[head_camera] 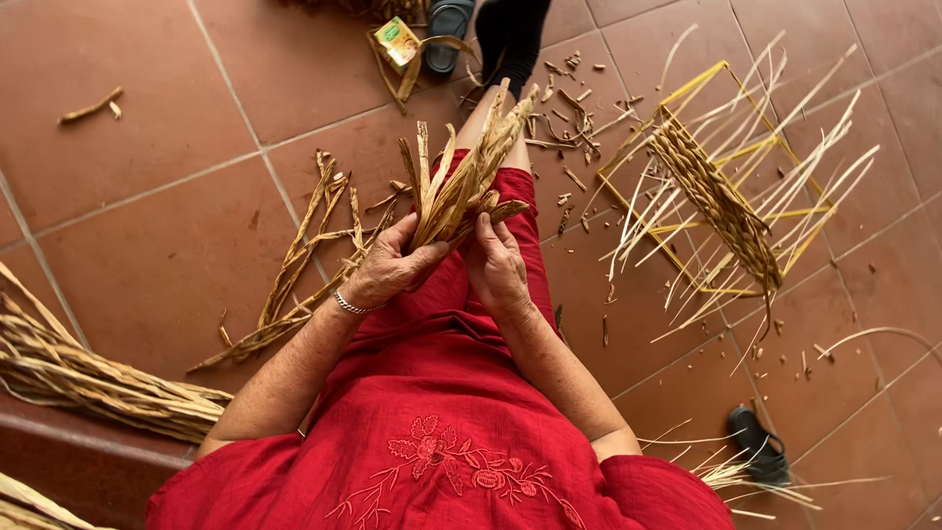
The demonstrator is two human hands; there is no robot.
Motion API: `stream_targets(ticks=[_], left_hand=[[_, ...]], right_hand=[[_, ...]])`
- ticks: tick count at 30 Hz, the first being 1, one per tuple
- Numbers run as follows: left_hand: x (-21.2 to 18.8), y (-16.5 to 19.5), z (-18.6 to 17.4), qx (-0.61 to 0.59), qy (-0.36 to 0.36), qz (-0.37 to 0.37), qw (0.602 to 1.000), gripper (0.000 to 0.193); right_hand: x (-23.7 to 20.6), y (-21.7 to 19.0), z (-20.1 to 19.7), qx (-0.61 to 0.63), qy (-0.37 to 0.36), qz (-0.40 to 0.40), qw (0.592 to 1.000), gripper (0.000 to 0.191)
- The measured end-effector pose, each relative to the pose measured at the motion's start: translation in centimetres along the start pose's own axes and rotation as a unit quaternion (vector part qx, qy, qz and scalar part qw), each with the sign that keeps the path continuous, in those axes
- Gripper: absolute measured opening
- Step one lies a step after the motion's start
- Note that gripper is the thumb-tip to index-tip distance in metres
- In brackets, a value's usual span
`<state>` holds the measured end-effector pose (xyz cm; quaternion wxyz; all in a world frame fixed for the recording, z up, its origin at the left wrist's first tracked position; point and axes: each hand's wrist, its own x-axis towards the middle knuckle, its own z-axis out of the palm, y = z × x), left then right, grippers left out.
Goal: The person sits on a tiled floor and processes dried palm leaves by hand, separating fibers and trimming them with shears. They repeatedly gather, align, and cut the leaves, placing trimmed pieces aside.
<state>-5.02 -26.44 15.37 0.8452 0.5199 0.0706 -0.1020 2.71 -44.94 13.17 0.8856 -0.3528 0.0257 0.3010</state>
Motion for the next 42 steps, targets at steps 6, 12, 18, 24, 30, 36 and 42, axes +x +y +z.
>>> stream_targets(ticks=[6,12,18,24,30,36,42], left_hand=[[0.2,-0.9,0.2,0.074,-0.035,0.037,0.996,0.043],[-0.3,-2.0,-0.4,0.1,-0.019,0.014,0.995,0.042],[0.0,-3.8,0.2,0.23,0.005,0.078,0.97,0.04],[-0.1,-4.2,1.9,0.353,0.0,0.151,0.923,0.043],[-0.6,-3.3,2.7,0.286,-0.079,0.151,0.943,0.047],[0.2,-3.7,2.4,0.127,-0.05,0.106,0.985,0.029],[0.3,-4.1,1.5,0.149,-0.079,0.198,0.966,0.03]], right_hand=[[0.5,-1.5,-2.0,0.153,0.0,-0.02,0.988,0.036],[-0.4,-3.1,-3.3,0.119,0.017,-0.086,0.989,0.037],[-1.1,-3.1,-3.2,0.129,0.078,-0.112,0.982,0.044],[-1.9,-3.8,-2.8,0.074,0.054,-0.124,0.988,0.063],[-2.1,-3.8,-4.1,0.077,0.104,-0.072,0.989,0.039],[-1.5,-2.3,-6.0,0.12,0.103,-0.078,0.984,0.026],[-1.1,-2.9,-5.7,0.132,0.165,-0.017,0.977,0.032]])
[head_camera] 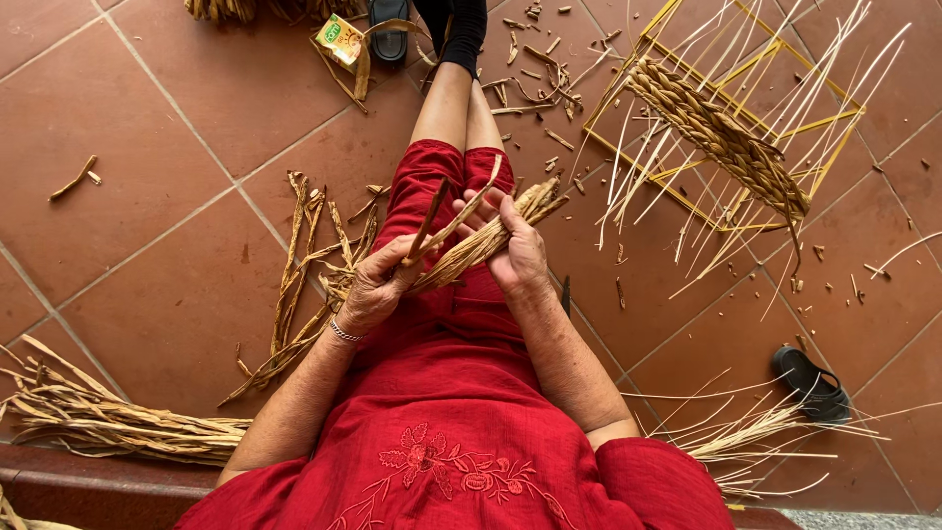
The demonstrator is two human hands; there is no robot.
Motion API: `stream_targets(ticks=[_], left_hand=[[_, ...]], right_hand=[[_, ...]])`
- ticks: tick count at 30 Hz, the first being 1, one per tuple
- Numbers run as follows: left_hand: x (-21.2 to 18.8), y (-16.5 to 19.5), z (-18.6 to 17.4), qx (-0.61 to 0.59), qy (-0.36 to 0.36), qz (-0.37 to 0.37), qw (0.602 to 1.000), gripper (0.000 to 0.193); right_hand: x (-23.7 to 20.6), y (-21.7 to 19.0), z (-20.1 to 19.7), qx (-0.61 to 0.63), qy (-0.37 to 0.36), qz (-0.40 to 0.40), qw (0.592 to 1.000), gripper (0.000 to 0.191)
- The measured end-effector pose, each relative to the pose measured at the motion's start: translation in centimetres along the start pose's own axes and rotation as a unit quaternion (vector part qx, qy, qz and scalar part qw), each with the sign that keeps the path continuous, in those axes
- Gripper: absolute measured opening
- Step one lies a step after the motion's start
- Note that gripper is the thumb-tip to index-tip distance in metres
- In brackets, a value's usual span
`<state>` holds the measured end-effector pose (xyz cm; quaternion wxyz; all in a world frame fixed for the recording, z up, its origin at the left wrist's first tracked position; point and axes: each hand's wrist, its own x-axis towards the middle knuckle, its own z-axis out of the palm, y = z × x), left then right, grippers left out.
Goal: The person sits on a tiled floor and processes dried palm leaves by hand, separating fibers and trimming them with shears. They repeatedly gather, align, and cut the leaves, placing trimmed pieces aside.
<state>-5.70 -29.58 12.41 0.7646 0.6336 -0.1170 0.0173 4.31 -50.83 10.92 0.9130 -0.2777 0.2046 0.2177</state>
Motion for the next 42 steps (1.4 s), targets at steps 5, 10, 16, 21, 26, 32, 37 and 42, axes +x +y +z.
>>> stream_targets(ticks=[5,10,16,21,26,32,37,42], left_hand=[[-0.5,0.2,-0.5,0.075,-0.016,-0.034,0.996,0.026],[-0.5,0.5,-1.0,0.052,-0.015,-0.097,0.994,0.034],[0.0,0.6,-1.1,-0.014,0.042,-0.225,0.973,0.037],[0.3,0.7,-1.6,-0.031,0.019,-0.26,0.965,0.038],[1.0,0.2,-1.3,-0.04,-0.005,-0.224,0.974,0.027],[2.2,0.5,-0.8,-0.033,0.043,-0.236,0.97,0.025],[3.2,0.8,0.6,-0.01,0.028,-0.159,0.987,0.022],[3.7,1.8,0.6,0.124,0.007,-0.092,0.988,0.02]], right_hand=[[-0.5,-0.4,0.5,0.032,-0.043,0.001,0.999,0.034],[-1.6,-0.2,1.0,-0.019,-0.136,-0.078,0.988,0.022],[-3.0,-0.5,3.0,-0.108,-0.113,-0.094,0.983,0.016],[-3.1,-0.8,3.8,-0.106,-0.119,-0.091,0.983,0.016],[-2.8,-0.2,3.9,-0.107,-0.101,-0.084,0.986,0.019],[-2.9,0.2,3.8,-0.105,-0.135,-0.103,0.98,0.03],[-3.2,0.9,3.7,-0.125,-0.131,-0.111,0.977,0.027],[-3.6,0.7,4.1,-0.144,-0.107,-0.113,0.977,0.012]])
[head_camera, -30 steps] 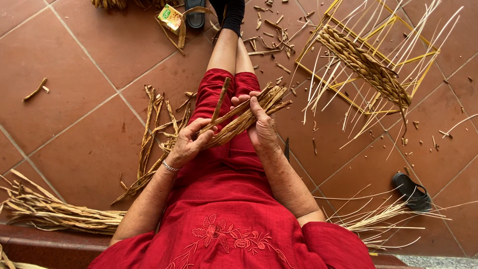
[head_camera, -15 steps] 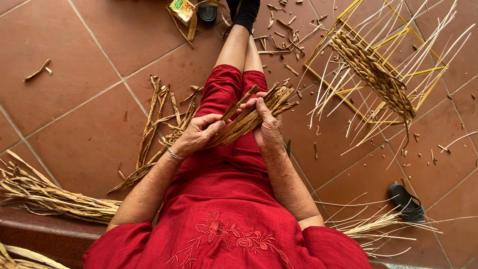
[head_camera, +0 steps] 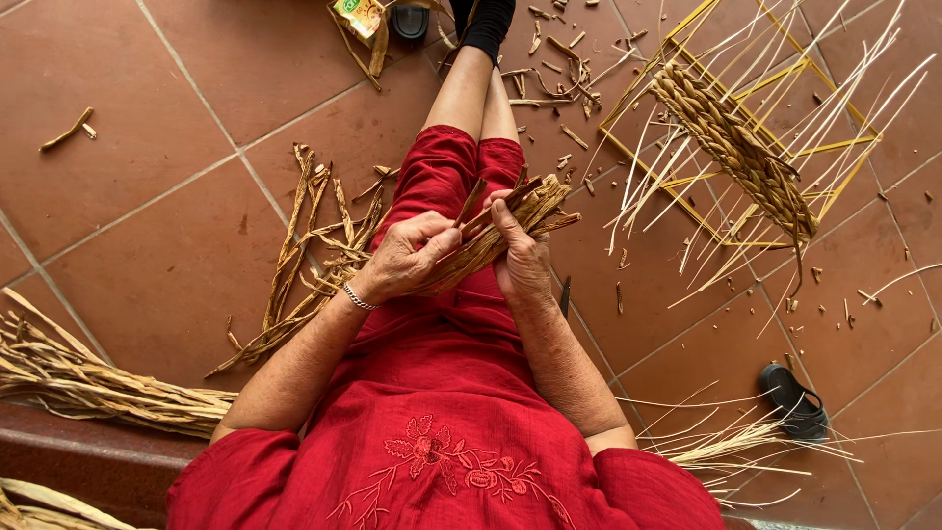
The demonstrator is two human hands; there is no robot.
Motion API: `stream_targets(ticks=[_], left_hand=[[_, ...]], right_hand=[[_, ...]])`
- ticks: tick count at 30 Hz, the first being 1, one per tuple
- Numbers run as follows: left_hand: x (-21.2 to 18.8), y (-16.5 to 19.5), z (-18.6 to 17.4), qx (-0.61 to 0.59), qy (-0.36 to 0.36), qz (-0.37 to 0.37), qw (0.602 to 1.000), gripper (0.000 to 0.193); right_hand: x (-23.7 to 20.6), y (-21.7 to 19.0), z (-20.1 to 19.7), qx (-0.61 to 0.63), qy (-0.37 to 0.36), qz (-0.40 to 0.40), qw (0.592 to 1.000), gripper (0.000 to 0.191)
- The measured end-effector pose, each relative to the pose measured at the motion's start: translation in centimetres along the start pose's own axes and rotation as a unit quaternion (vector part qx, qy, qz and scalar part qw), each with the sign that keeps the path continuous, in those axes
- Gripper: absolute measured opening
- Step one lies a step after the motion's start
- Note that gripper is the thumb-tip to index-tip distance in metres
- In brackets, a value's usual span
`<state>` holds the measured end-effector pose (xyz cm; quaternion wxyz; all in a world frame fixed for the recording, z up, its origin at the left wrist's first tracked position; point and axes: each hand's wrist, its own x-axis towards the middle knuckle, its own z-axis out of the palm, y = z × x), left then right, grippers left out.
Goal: The person sits on a tiled floor and processes dried palm leaves by hand, separating fibers and trimming them with shears. They repeatedly gather, align, and cut the leaves, placing trimmed pieces aside.
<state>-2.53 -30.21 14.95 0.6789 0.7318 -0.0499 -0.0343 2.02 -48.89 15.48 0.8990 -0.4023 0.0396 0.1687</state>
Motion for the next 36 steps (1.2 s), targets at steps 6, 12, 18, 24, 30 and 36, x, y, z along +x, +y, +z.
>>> stream_targets(ticks=[6,12,18,24,30,36], left_hand=[[1.2,0.5,0.6,0.101,0.028,-0.003,0.995,0.022],[2.1,-1.0,1.4,0.122,-0.011,0.088,0.989,0.027],[-1.8,-2.6,-2.0,0.1,-0.068,0.037,0.992,0.064],[-6.8,-5.8,-10.4,0.36,0.15,0.017,0.921,0.024],[-14.5,-8.7,-17.5,0.468,0.167,-0.164,0.852,0.019],[-18.5,-9.4,-18.3,0.474,-0.114,-0.502,0.715,0.058]], right_hand=[[0.2,-0.1,0.8,-0.089,-0.02,-0.023,0.996,0.018],[1.4,-0.8,1.1,-0.145,-0.044,0.012,0.988,0.023],[3.6,-2.4,0.6,0.055,-0.1,0.035,0.993,0.027],[9.1,-6.2,-0.1,0.157,-0.171,0.016,0.973,0.032],[12.2,-2.7,2.5,0.12,-0.185,0.059,0.974,0.031],[7.4,8.8,4.8,-0.02,-0.06,0.221,0.973,0.027]])
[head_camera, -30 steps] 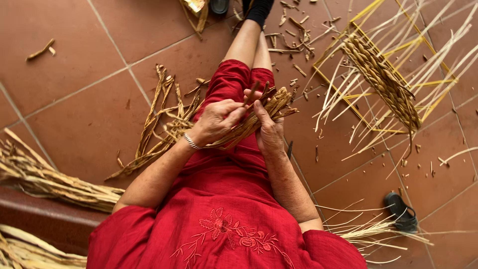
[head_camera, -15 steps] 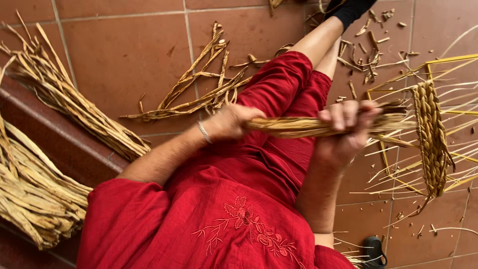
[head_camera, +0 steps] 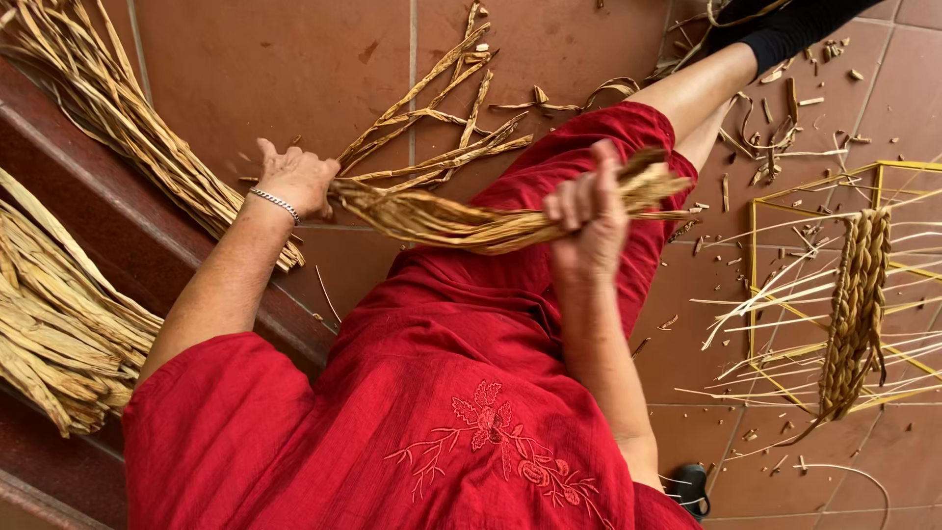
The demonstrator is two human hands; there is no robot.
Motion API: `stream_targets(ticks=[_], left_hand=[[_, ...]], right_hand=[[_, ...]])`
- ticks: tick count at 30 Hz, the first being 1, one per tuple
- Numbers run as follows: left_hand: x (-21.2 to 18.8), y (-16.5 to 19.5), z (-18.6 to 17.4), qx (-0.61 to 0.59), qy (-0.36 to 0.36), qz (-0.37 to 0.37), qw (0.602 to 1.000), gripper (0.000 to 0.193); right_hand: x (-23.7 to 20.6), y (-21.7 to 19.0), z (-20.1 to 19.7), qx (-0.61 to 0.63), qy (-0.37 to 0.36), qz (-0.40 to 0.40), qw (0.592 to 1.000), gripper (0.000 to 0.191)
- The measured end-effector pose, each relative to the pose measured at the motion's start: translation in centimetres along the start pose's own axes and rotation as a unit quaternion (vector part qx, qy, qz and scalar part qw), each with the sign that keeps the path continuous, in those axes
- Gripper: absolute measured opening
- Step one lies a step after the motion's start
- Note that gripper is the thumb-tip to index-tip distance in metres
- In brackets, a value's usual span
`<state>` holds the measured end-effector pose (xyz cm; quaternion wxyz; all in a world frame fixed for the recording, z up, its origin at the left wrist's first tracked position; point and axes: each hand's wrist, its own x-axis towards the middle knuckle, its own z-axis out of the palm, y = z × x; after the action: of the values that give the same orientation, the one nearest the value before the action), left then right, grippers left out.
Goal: The person sits on a tiled floor and processes dried palm leaves by hand, separating fibers and trimming them with shears. They repeatedly gather, align, and cut the leaves, placing trimmed pieces aside.
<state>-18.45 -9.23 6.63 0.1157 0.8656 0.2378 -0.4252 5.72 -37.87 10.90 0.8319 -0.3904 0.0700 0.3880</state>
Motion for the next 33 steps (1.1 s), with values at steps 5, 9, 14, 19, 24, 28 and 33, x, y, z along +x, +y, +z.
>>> stream_targets(ticks=[5,9,14,19,24,28,33], left_hand=[[4.6,0.6,0.4,-0.146,0.018,0.123,0.981,0.07],[10.7,5.8,-0.9,-0.291,0.186,0.161,0.924,0.032],[15.0,14.1,-2.0,-0.177,0.043,0.015,0.983,0.063],[15.9,16.9,1.5,-0.129,0.191,-0.02,0.973,0.058],[15.9,16.2,1.7,-0.278,0.255,0.012,0.926,0.032],[14.0,13.8,-1.1,-0.641,0.069,0.093,0.759,0.026],[9.3,11.3,-4.1,-0.747,0.071,0.239,0.616,0.019]], right_hand=[[0.2,3.9,-0.9,0.054,0.02,0.101,0.993,0.025],[0.0,3.5,-1.9,0.063,0.005,0.098,0.993,0.025],[-0.4,2.9,-1.7,0.055,0.012,0.094,0.994,0.025],[-0.4,2.6,-1.6,0.034,0.016,0.093,0.995,0.024],[0.3,2.9,-2.1,0.038,0.007,0.096,0.995,0.024],[1.2,3.0,-2.5,0.058,0.009,0.112,0.992,0.025],[2.9,3.9,-2.4,0.026,0.05,0.118,0.991,0.028]])
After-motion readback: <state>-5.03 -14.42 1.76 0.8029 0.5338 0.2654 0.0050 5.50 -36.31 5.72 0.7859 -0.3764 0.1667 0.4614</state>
